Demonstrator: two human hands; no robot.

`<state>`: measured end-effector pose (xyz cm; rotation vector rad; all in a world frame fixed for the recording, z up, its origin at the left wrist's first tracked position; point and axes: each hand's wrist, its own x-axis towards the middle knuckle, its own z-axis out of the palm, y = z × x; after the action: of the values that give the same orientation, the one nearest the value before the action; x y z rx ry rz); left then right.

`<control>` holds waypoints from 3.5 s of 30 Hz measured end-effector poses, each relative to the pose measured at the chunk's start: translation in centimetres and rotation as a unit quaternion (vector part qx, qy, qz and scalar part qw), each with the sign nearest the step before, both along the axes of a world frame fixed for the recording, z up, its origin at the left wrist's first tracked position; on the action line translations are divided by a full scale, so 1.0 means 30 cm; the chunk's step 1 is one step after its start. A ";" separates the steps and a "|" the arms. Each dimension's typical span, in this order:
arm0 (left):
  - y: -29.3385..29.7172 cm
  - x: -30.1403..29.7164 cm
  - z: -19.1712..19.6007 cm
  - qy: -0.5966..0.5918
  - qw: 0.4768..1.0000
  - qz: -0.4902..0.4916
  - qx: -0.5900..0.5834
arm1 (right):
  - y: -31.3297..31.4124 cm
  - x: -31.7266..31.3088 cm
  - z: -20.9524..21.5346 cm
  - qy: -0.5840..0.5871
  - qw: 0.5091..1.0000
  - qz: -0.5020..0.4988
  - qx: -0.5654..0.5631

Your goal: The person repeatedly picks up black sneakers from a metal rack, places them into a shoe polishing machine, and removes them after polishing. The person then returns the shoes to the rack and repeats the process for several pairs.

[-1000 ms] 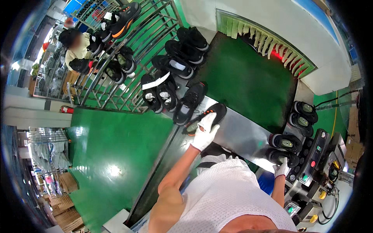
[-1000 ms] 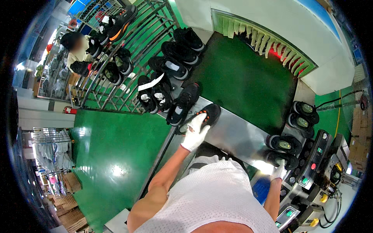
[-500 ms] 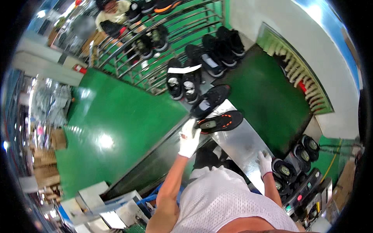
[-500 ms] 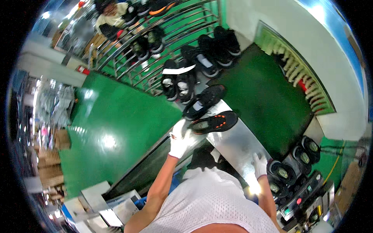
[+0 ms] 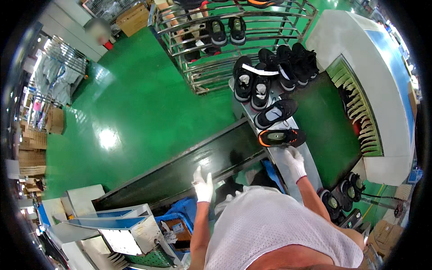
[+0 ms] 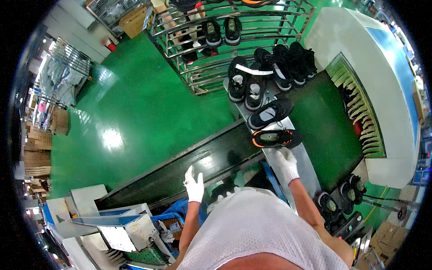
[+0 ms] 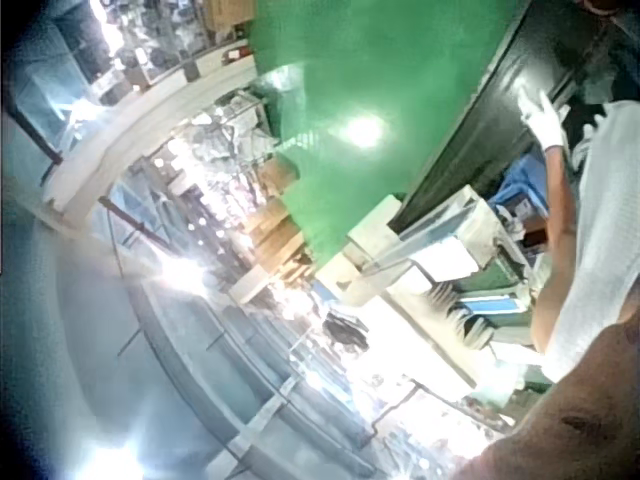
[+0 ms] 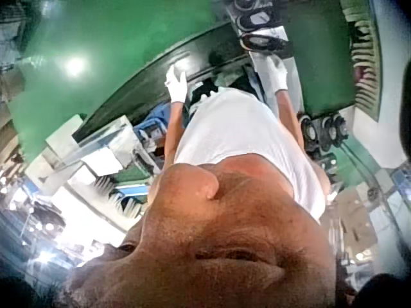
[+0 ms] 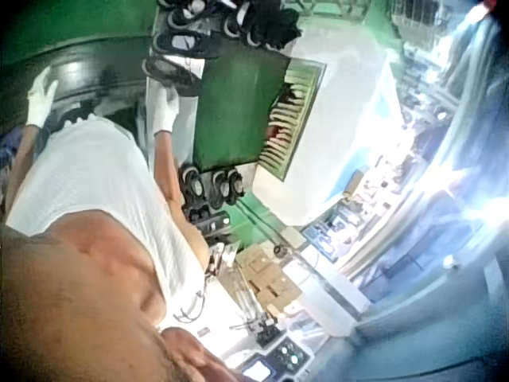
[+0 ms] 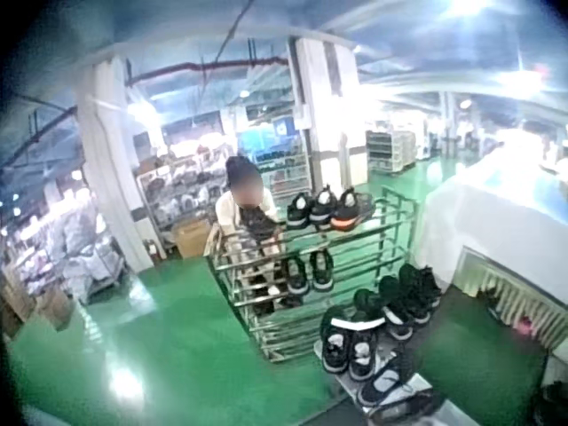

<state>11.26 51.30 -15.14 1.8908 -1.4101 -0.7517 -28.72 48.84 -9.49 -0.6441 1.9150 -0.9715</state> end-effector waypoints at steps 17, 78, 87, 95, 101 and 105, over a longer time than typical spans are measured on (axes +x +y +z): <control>0.178 0.355 -0.023 0.114 0.978 0.152 0.085 | -0.411 0.831 0.807 -0.046 0.779 0.547 -0.302; -0.785 -1.425 0.175 -0.108 0.866 -0.487 0.023 | -0.620 -2.026 -0.141 0.488 0.852 0.083 0.170; -0.788 -1.438 0.162 -0.095 0.899 -0.428 0.014 | -0.659 -2.179 -0.325 0.427 0.835 0.175 0.298; -0.772 -1.438 0.107 -0.075 0.865 -0.496 -0.014 | -0.502 -1.978 -0.335 0.510 0.822 0.085 0.237; -0.726 -1.419 0.119 -0.058 0.865 -0.497 -0.024 | -0.178 -1.508 -0.248 0.403 0.895 -0.090 0.171; -0.687 -1.466 0.216 0.017 0.869 -0.492 -0.046 | 0.145 -1.238 -0.235 0.164 0.948 -0.211 0.176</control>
<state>-32.72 30.69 -8.66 0.9663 -2.3401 -1.1195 -65.85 53.19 -16.53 -0.1923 2.5142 -0.7736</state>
